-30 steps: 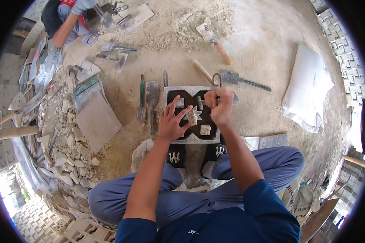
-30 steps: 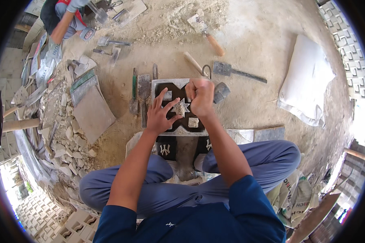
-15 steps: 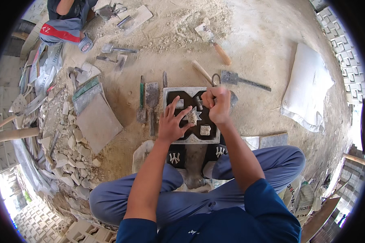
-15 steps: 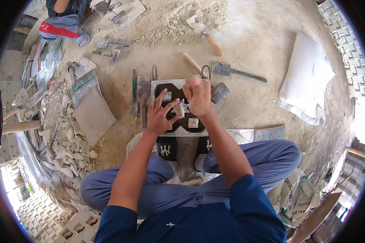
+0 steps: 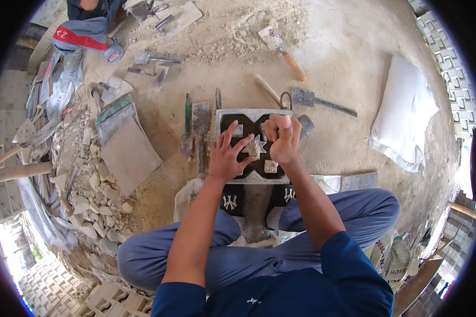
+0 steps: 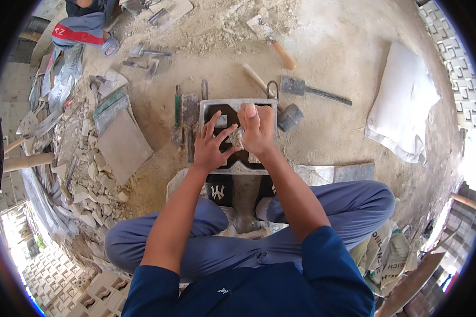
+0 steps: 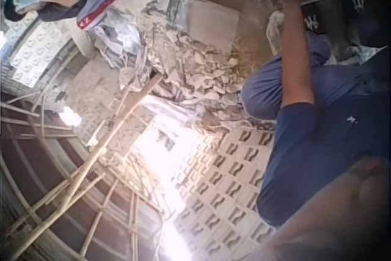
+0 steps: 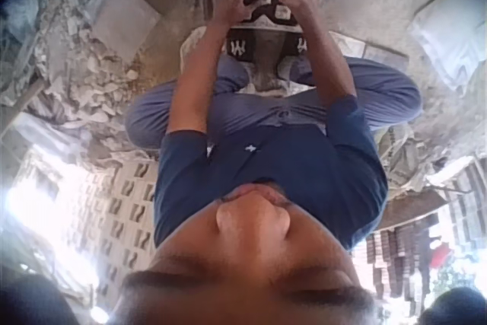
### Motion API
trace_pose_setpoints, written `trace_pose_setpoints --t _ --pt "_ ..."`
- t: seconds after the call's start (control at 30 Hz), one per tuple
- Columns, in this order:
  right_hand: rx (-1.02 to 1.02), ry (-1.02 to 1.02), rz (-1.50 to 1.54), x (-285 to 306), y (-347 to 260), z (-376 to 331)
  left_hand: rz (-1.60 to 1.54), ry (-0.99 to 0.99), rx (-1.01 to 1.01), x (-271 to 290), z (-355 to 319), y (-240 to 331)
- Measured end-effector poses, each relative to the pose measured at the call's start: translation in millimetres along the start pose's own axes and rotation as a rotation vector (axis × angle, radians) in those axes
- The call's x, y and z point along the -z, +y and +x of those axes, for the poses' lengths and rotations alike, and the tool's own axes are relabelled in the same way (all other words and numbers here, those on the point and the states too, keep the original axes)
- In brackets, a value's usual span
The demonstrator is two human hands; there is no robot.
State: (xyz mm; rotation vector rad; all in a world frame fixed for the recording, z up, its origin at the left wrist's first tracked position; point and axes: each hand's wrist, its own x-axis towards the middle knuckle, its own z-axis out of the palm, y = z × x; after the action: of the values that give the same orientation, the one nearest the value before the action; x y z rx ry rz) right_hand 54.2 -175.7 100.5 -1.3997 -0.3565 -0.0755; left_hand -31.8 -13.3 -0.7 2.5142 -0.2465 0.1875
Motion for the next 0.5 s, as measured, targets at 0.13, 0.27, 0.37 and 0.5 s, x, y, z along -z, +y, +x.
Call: trace_pose_setpoints --t 0.13,0.27,0.37,0.5 --pt "-0.011 0.109 0.247 15 -12 2 0.042 0.008 -0.020 2 1 -1" --pt "-0.096 0.093 -0.041 5 -4 8 0.057 0.007 -0.010 -1 2 1" --pt "-0.037 0.151 0.119 11 -13 7 0.062 0.017 -0.017 4 0 -1" --pt "0.018 0.147 0.051 8 -4 11 0.040 0.026 -0.037 2 3 0"
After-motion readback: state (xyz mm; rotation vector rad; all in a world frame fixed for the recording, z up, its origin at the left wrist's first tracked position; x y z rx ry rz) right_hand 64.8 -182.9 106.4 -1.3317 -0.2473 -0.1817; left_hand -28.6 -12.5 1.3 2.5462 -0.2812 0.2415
